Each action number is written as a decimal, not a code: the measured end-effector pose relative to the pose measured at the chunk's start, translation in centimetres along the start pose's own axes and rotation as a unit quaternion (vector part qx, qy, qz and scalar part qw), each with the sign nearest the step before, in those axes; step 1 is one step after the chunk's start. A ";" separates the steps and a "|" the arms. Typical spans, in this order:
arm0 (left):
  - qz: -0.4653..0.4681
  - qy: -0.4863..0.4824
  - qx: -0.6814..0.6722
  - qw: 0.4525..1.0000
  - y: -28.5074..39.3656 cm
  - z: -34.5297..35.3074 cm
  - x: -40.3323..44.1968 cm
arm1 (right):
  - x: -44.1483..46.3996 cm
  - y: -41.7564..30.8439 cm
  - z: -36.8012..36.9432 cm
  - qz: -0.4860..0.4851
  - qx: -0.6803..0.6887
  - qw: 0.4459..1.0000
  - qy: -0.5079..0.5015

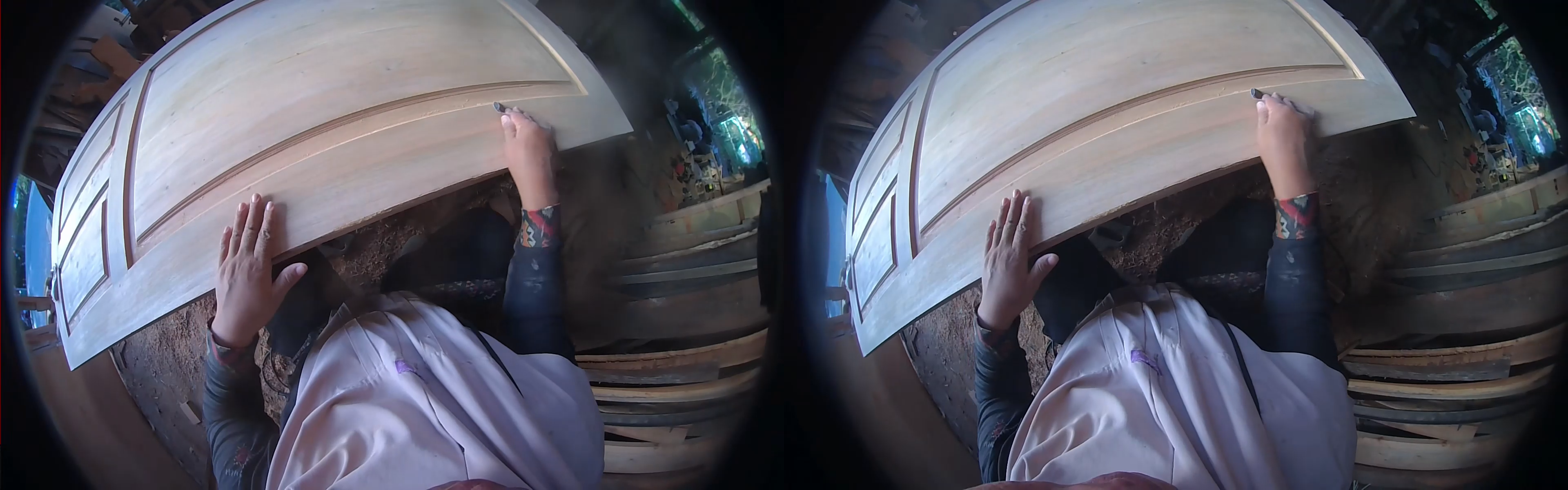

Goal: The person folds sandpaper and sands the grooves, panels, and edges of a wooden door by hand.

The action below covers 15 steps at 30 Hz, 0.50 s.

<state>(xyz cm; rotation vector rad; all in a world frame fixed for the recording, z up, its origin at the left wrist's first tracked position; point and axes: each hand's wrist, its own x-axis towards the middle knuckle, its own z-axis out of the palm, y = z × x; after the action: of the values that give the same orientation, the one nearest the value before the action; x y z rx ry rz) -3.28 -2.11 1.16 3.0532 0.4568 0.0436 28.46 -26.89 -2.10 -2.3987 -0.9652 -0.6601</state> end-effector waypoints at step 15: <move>-0.034 0.204 -0.188 0.960 -14.7 -5.2 2.4 | 6.1 -5.5 -2.8 0.068 0.073 0.995 -0.026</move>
<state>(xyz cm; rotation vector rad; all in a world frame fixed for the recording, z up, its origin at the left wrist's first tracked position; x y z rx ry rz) -5.45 12.90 5.51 2.6421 0.5027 0.6822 27.62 -21.88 5.02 -2.3377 -0.8304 -0.4644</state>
